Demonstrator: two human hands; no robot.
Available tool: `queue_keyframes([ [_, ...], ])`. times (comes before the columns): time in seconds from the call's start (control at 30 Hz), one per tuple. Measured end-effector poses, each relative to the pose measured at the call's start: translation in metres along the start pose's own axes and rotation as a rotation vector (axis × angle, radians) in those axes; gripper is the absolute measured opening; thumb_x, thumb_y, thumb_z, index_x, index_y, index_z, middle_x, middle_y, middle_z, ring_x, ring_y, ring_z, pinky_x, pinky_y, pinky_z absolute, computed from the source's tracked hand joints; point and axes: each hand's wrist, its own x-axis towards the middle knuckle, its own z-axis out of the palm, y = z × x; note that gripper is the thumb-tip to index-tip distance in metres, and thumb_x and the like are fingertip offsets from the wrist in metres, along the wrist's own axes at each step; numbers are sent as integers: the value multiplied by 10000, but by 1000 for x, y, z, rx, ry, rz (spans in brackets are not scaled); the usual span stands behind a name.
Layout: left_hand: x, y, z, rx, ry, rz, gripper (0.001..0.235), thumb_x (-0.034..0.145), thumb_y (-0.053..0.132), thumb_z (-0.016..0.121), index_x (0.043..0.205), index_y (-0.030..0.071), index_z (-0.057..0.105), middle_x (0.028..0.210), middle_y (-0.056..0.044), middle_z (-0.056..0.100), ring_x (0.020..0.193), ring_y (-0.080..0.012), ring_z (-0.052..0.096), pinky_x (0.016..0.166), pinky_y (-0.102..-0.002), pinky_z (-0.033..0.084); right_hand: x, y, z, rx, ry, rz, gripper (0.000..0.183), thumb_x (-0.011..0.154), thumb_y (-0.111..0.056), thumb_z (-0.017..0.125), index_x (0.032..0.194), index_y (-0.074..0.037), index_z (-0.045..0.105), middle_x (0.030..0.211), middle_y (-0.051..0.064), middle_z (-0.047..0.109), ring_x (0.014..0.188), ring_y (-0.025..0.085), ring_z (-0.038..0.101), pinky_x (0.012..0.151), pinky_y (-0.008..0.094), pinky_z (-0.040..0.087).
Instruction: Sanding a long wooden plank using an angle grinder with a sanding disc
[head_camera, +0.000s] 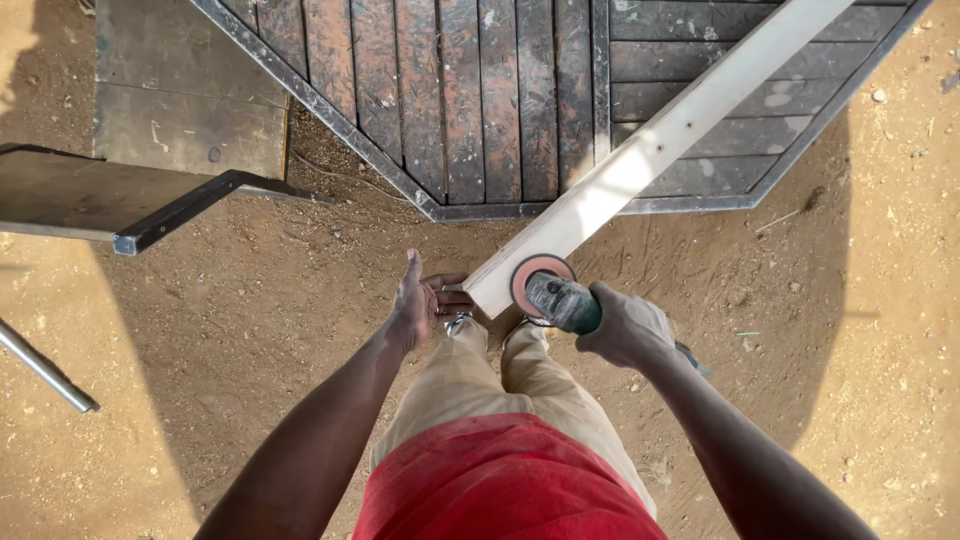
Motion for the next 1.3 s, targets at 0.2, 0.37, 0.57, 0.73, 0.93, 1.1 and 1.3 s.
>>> queue_keyframes([
  [0.2, -5, -2, 2, -8, 11, 4, 1128, 804, 973, 78, 1272, 166, 712, 1072, -216, 776, 1023, -392, 752, 827, -417, 448, -9, -21, 11, -65, -117, -91, 705, 648, -519, 797, 1284, -302, 583, 1063, 144, 748, 1103, 376, 709, 926, 503, 533],
  [0.37, -7, -4, 2, 0, 10, 17, 1100, 821, 962, 85, 1276, 176, 705, 1055, -208, 780, 1004, -379, 760, 800, -410, 457, 10, 22, 0, -15, 17, -35, 726, 656, -511, 849, 1293, -268, 602, 1066, 160, 762, 1084, 389, 721, 919, 499, 520],
  [0.57, -10, -2, 9, -8, 48, 1, 1095, 841, 939, 64, 1282, 176, 714, 1052, -220, 780, 1008, -388, 756, 813, -421, 447, -6, 2, 1, -8, -12, -97, 615, 684, -318, 846, 1259, -264, 633, 1058, 122, 768, 1064, 370, 727, 935, 481, 539],
  [0.73, -15, 5, 15, -7, 70, -7, 1092, 835, 949, 92, 1265, 161, 715, 1043, -212, 781, 997, -388, 759, 813, -425, 451, -3, -8, 12, -40, -117, -146, 628, 664, -367, 790, 1256, -304, 589, 1095, 105, 747, 1119, 370, 707, 934, 511, 537],
  [0.93, -30, 10, 31, 30, 131, 13, 1024, 857, 925, 193, 1277, 141, 700, 1049, -217, 772, 996, -381, 752, 819, -421, 479, 40, 59, -23, 148, 32, 53, 672, 634, -441, 886, 1230, -252, 641, 1110, 155, 743, 1112, 385, 693, 931, 506, 519],
  [1.1, -12, -9, 49, 265, 263, 132, 755, 859, 770, 660, 1192, 92, 688, 1041, -220, 742, 954, -366, 740, 799, -431, 570, 55, 119, -47, 255, 159, 146, 680, 677, -429, 831, 1255, -141, 620, 1154, 221, 718, 1167, 436, 654, 967, 527, 505],
  [1.3, -7, -16, 87, 229, 452, 340, 497, 949, 543, 711, 1171, 101, 672, 952, -141, 625, 827, -316, 702, 596, -410, 644, 33, 119, -25, 570, 228, 246, 567, 595, -400, 876, 1060, -133, 692, 889, 151, 723, 958, 358, 712, 855, 484, 502],
])
